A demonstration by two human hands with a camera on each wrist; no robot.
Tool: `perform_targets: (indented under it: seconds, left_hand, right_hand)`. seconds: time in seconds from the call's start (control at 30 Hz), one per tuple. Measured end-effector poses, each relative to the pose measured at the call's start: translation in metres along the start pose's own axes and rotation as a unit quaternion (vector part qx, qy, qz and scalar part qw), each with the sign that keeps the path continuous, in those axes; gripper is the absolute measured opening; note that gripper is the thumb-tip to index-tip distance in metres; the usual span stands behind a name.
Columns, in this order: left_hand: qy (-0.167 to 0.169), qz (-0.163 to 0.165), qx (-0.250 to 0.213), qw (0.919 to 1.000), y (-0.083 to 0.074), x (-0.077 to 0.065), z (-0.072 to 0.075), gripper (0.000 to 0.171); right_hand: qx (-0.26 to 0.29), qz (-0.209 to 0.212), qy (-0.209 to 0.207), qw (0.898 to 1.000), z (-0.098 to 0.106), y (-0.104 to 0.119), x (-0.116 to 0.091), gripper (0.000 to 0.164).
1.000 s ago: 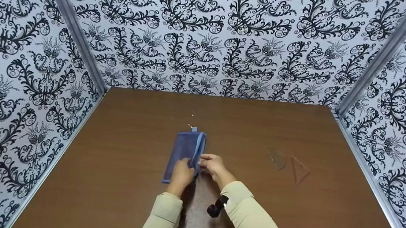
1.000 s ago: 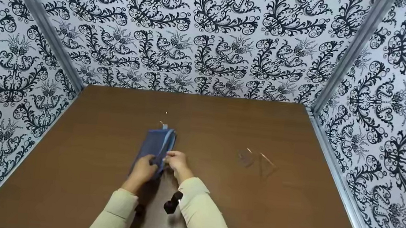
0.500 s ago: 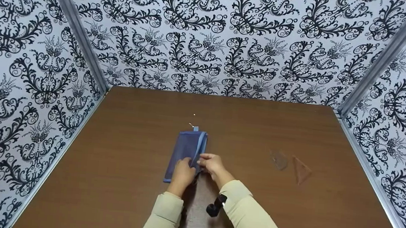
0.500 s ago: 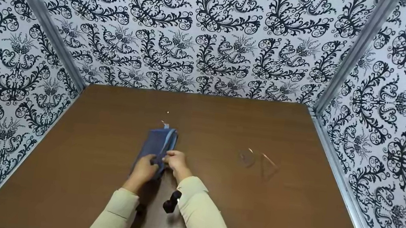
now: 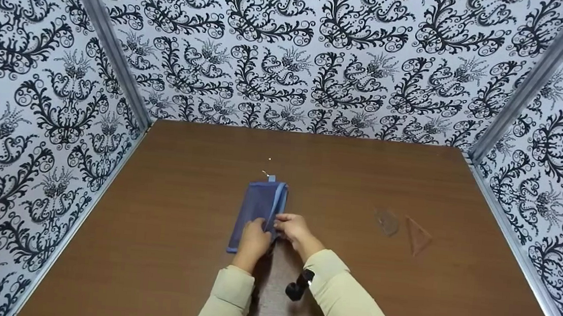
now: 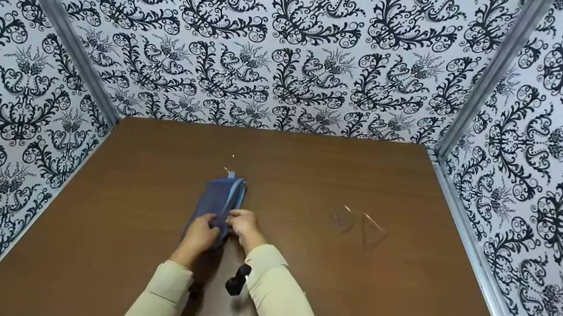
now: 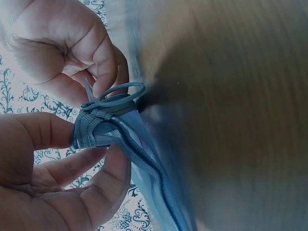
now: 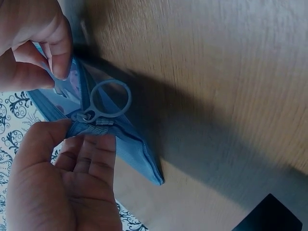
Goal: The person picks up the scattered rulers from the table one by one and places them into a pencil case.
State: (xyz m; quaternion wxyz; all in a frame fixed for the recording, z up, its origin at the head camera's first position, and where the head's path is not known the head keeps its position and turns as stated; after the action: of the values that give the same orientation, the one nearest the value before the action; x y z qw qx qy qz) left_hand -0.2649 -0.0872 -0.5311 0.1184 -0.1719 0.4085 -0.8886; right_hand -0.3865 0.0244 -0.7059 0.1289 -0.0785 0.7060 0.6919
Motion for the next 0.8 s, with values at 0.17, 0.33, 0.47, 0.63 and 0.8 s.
perform_targets:
  seconds: [0.17, 0.33, 0.47, 0.63, 0.8]
  left_hand:
    - [0.004, 0.004, 0.003, 1.0000, 0.002, 0.001, -0.001, 0.038]
    - [0.006, 0.004, 0.003, 1.0000, 0.003, 0.001, -0.002, 0.039]
    - [0.004, -0.002, 0.003, 1.0000, 0.001, 0.001, -0.001, 0.040]
    - [-0.002, -0.004, -0.001, 1.0000, 0.001, 0.001, -0.001, 0.041]
    - [0.000, 0.003, -0.002, 1.0000, 0.002, 0.002, -0.002, 0.041]
  right_hand:
    - [0.013, 0.003, 0.019, 1.000, -0.002, 0.000, 0.001, 0.033]
    - [-0.001, -0.007, 0.008, 1.000, 0.000, 0.036, -0.036, 0.034]
    - [0.007, -0.016, 0.011, 1.000, -0.004, 0.002, 0.001, 0.036]
    - [0.047, -0.016, 0.045, 0.998, -0.012, -0.096, 0.106, 0.037]
    - [0.046, -0.034, 0.032, 0.998, -0.016, -0.108, 0.119, 0.041]
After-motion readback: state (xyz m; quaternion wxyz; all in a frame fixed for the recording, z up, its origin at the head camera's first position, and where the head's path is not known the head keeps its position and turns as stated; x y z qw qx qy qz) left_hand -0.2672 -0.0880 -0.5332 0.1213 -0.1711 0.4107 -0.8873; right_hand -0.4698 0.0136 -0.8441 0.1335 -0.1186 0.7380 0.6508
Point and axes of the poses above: each hand's wrist, its own x-axis towards the middle knuckle, its own z-axis out of the back of the hand, y = z × x, the point moved 7 cm from there along x, towards the middle knuckle, and after that the axes turned 14 degrees about -y, right-handed, at the moved point
